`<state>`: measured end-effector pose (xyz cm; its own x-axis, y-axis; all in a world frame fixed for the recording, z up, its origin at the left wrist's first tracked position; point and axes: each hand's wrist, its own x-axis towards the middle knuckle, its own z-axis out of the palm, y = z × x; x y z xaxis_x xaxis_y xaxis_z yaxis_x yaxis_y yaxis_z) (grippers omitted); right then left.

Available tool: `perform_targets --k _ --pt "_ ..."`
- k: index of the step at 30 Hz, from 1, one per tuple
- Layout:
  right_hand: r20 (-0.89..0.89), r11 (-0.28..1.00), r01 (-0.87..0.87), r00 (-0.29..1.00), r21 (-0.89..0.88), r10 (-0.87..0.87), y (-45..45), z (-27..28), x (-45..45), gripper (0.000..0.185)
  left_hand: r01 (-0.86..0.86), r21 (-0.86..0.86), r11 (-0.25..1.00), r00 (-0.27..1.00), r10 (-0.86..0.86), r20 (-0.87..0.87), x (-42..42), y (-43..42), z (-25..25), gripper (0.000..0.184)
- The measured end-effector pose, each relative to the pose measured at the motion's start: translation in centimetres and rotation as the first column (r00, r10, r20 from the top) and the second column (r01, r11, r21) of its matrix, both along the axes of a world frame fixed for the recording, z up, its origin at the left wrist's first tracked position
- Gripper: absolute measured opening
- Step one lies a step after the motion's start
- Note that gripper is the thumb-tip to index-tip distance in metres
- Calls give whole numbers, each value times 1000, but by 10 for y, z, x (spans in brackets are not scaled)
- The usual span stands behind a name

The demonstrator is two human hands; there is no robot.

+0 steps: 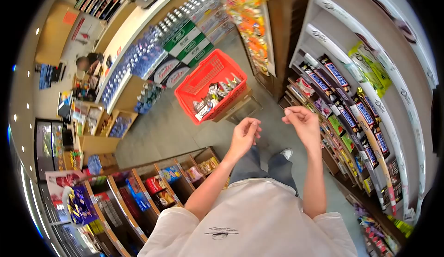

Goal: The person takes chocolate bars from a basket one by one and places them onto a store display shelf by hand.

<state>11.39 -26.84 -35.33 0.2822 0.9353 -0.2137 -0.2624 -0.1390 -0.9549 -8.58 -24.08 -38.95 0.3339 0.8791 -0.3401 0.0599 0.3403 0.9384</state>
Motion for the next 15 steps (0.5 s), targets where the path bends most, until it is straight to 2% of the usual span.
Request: perform_targets --k 1,4,8,15 --pt "14 1000 -29 999 -3 29 3 1 -9 16 -32 7 999 999 32 -23 -11 0 -3 21" --pt "104 969 -193 972 -156 210 16 -4 -35 20 -110 9 994 994 111 -12 -44 1 -14 20" --pt "215 911 -306 904 -276 369 42 -20 -78 24 -181 -28 983 984 180 -13 -91 4 -26 17" --pt "276 871 -403 835 -281 476 83 -42 -165 18 -375 -71 924 927 375 -6 -199 24 -58 15"
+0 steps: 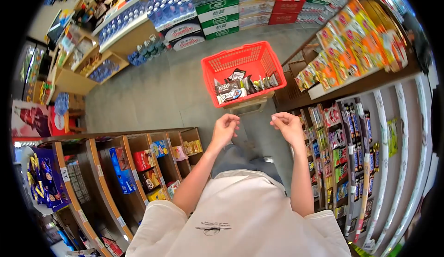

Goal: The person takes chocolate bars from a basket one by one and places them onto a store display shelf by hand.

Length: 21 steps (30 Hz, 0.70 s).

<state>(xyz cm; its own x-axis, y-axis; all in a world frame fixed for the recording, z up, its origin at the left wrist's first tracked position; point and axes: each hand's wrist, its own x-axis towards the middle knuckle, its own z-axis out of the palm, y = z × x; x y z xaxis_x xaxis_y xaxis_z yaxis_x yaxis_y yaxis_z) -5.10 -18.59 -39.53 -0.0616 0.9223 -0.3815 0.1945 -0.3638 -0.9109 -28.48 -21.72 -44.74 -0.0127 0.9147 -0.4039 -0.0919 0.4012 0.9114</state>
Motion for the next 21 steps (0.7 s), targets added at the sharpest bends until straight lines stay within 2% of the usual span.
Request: perform_targets --k 7,11,13,16,18,20,21 --pt "136 995 -100 985 -19 102 42 -16 -48 17 -138 -67 988 989 134 -57 -71 24 -24 16" --pt "168 991 -115 978 -70 125 69 -40 -61 18 -144 -124 982 989 136 -64 -83 32 -43 17" --pt "180 985 -128 973 -112 147 88 -67 -63 20 -121 -205 971 986 92 -142 -82 39 -56 16" --pt "381 974 -220 898 -44 220 122 -104 -77 29 -84 -284 955 968 11 -252 -83 38 -88 16" --pt "432 965 -261 867 -30 248 144 -122 -90 31 -144 -266 953 952 60 -299 -77 29 -96 20" --pt "365 947 -316 877 -49 312 169 -145 -104 33 -79 -322 943 946 -31 -322 -79 36 -104 22" --pt "294 930 -359 883 -80 366 177 -153 -111 34 -46 -380 924 950 -77 -301 -78 47 -85 22"
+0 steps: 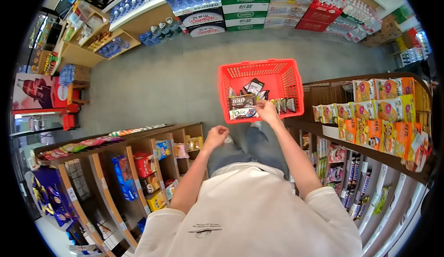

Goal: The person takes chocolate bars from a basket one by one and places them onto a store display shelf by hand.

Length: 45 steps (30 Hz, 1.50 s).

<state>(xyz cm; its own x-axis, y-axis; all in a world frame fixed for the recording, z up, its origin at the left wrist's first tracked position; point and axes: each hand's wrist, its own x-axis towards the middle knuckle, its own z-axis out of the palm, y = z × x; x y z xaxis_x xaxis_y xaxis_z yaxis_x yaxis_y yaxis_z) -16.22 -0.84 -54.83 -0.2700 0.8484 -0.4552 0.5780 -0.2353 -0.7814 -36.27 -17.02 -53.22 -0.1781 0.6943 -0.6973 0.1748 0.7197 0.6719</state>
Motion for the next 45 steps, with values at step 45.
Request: perform_targets --k 45 --pt "-625 916 36 720 -399 -301 73 111 -3 24 -331 198 923 725 115 680 -14 152 91 26"
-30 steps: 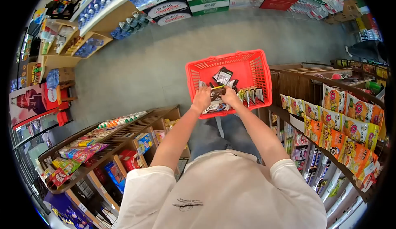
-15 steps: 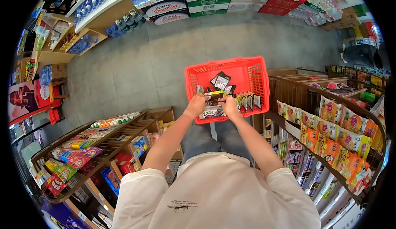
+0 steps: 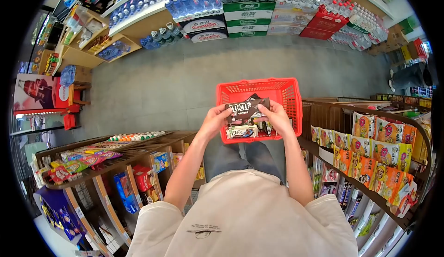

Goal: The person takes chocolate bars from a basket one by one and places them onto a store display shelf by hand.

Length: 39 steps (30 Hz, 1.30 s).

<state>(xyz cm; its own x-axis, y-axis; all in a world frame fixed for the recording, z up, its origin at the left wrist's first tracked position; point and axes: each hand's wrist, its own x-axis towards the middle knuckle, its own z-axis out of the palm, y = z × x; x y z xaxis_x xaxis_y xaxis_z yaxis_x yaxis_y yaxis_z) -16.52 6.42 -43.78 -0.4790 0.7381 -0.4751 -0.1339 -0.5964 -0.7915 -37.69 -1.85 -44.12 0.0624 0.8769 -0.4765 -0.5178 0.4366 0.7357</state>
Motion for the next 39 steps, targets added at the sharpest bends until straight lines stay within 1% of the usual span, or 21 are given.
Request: perform_targets --k 2,4,6,8,10,12,14,16,18,19,22,24,26,27,28,31,32,33,34,36,39 --pt "-5 990 -131 991 49 131 1 11 0 23 -30 12 999 991 28 134 2 -3 21 30" --pt "-29 990 -130 991 53 132 2 14 0 22 -36 43 998 990 30 141 2 -6 30 32" --pt "-84 993 -117 990 -1 117 2 16 1 22 -39 71 997 989 28 146 1 -8 37 34" --pt "-73 992 -127 989 18 128 2 23 3 20 -32 96 995 987 16 163 1 -10 39 35" --pt "25 988 -145 989 44 144 0 48 8 21 -1 126 992 989 -18 148 2 -8 44 36" --pt "-33 990 -81 996 114 86 -3 45 15 21 21 110 994 988 -37 148 7 -2 50 33" --pt "64 990 -54 997 129 46 -8 67 26 23 91 168 982 983 -115 143 10 10 58 33" --pt "-55 991 53 997 122 -46 -12 69 37 29 150 184 971 974 -177 141 13 22 64 32" --pt "-56 985 103 994 138 -97 -21 80 49 31 203 223 953 962 -237 134 17 34 70 34" --pt "-63 984 118 992 133 -110 -26 87 53 33 265 256 930 943 -305 130 19 38 76 33" --pt "1 962 182 983 204 -186 -46 101 62 35 387 312 868 889 -441 126 23 42 88 32" --pt "0 940 271 961 206 -277 -64 104 64 34 483 293 825 861 -509 14 26 41 92 31" --pt "-13 918 334 940 215 -340 -89 106 69 33 527 275 804 839 -543 -19 28 33 89 28" --pt "49 895 373 917 247 -395 -104 103 71 32 548 265 794 830 -554 -59 32 31 85 25" --pt "2 871 449 889 202 -459 -120 104 71 31 569 272 776 813 -580 -44 35 29 75 24" --pt "60 841 513 847 175 -529 -166 96 82 29 643 244 726 737 -673 60 55 16 59 21" --pt "79 819 544 822 184 -564 -182 96 85 29 658 217 721 737 -676 11 66 7 64 20" --pt "86 803 572 803 170 -590 -198 101 90 29 681 207 703 715 -699 19 75 0 60 20" --pt "75 761 626 762 171 -644 -212 102 94 30 694 177 697 706 -708 20 84 -6 51 18" --pt "116 689 695 682 207 -722 -238 97 101 29 737 210 642 645 -762 65 99 -18 51 16" --pt "126 590 776 577 225 -807 -275 101 107 29 804 214 555 564 -826 22 123 -33 66 16"
